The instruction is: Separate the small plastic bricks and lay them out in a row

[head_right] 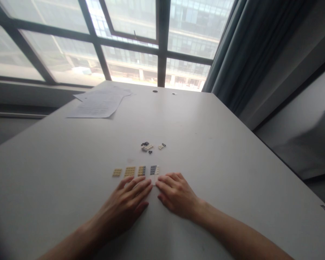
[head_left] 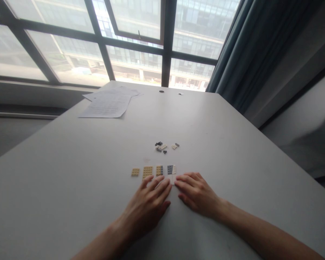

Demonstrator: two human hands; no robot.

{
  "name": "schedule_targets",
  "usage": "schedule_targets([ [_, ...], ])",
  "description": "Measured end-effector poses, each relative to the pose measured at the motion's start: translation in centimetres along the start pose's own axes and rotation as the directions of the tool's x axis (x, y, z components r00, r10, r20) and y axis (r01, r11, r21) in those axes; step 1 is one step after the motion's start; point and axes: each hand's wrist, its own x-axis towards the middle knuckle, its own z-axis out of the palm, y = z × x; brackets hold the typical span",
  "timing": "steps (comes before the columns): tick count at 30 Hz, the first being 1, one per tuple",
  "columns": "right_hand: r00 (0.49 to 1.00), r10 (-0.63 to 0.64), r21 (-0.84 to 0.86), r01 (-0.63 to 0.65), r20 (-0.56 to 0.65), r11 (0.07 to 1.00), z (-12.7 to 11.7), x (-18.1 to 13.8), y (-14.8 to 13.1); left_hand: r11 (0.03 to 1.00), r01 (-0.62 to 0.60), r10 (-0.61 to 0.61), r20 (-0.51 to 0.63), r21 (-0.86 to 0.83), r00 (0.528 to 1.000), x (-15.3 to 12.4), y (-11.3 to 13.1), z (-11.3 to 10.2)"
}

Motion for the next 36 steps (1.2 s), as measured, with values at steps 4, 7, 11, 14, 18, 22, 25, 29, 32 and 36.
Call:
schedule_targets([
  [4,1.0,0.026,0.044,-0.026,0.006,0.999,0.0,-0.3,-0.1,1.0,-0.009,0.008,-0.052,-0.008,0.999,0.2,0.1,-0.6],
  [7,0.996,0.089,0.123,-0.086,-0.015,0.989,-0.3,-0.2,0.5,1.0,0.0,0.0,-0.136,0.006,0.991,0.6,-0.8,-2.0],
  [11,0.97,0.233,0.186,-0.218,-0.065,0.958,-0.8,2.5,2.7,0.988,0.157,-0.151,-0.262,0.003,0.953,2.2,-4.4,-4.0],
  [14,0.96,0.263,0.174,-0.244,-0.097,0.954,-0.7,6.4,4.8,0.936,0.34,-0.35,-0.368,-0.096,0.861,3.9,-7.3,-4.4],
  [18,0.983,0.178,0.089,-0.173,-0.049,0.981,0.4,11.6,6.9,0.896,0.415,-0.441,-0.413,-0.157,0.797,5.2,-8.9,-3.5],
  [22,0.994,0.094,-0.04,-0.092,0.047,0.995,1.4,13.8,7.5,0.913,0.39,-0.402,-0.417,-0.118,0.815,4.8,-8.7,-2.8],
  [25,0.992,0.109,-0.096,-0.102,0.07,0.99,1.6,13.8,7.3,0.924,0.371,-0.372,-0.452,-0.094,0.811,4.3,-8.6,-2.9],
  [29,0.983,0.162,-0.09,-0.154,0.09,0.984,1.2,13.3,7.0,0.932,0.354,-0.346,-0.497,-0.082,0.796,4.1,-9.1,-2.8],
  [32,0.977,0.162,-0.045,-0.157,0.138,0.986,0.8,13.2,7.1,0.928,0.363,-0.354,-0.508,-0.086,0.785,4.0,-9.5,-2.7],
  [36,0.969,0.14,-0.01,-0.141,0.205,0.99,0.3,13.4,7.9,0.928,0.363,-0.351,-0.511,-0.082,0.784,3.8,-9.6,-2.8],
])
